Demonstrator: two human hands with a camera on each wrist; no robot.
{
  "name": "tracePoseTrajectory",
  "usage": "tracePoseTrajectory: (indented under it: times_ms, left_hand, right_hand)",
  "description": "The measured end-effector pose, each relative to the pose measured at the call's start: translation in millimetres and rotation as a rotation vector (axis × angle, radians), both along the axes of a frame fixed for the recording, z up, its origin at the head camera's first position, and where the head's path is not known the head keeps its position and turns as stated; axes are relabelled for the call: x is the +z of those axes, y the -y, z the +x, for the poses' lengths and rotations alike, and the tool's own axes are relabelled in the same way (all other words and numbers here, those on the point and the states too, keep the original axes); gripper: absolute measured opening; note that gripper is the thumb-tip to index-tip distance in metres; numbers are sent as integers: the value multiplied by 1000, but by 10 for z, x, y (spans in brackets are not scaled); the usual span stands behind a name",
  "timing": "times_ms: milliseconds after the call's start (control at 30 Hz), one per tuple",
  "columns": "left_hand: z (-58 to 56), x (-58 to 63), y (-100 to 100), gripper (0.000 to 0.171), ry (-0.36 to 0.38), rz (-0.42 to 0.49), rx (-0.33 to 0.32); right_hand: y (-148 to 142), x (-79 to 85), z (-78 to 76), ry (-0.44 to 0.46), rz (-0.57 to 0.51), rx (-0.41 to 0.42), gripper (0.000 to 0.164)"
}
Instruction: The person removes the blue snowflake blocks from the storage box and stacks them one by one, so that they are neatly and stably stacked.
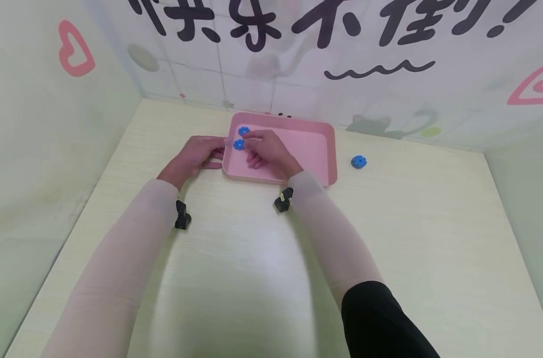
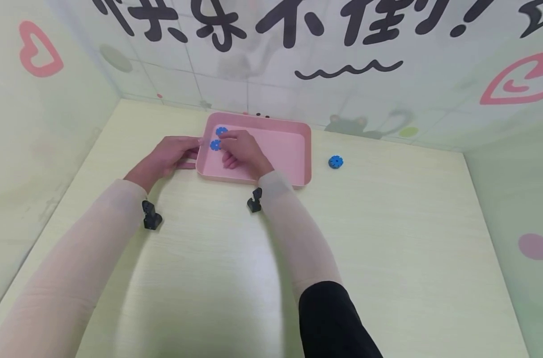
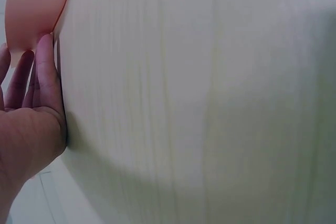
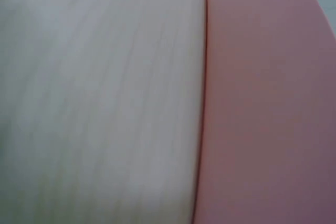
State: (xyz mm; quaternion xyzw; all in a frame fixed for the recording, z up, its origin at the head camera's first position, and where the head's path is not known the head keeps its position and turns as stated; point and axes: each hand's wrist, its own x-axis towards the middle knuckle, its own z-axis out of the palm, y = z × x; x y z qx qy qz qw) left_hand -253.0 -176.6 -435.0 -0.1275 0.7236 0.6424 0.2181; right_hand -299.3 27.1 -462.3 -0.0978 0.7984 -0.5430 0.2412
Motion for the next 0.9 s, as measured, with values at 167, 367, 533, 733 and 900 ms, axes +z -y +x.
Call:
tracePoseTrajectory:
  times_ms: [167,367,533,733,900]
  left_hand:
    - [-13,-11,3,43,2,-2,-1]
    - [-67,-85,16,44,11,-7,3]
    - [-128,-167,25,46,23,-2,16]
    - [-157,-196,22,48,51,-3,38]
    - [-166,-211,22,51,74,7,58]
  right_hand:
    - [53,-2,33,26,-11,-6,38]
    - [114,-3,74,16,52,-28,40]
    - [172,-1,78,-31,131,-57,38]
    - [217,28,79,-41,217,-70,34]
    - [200,58,92,-1,204,-83,28]
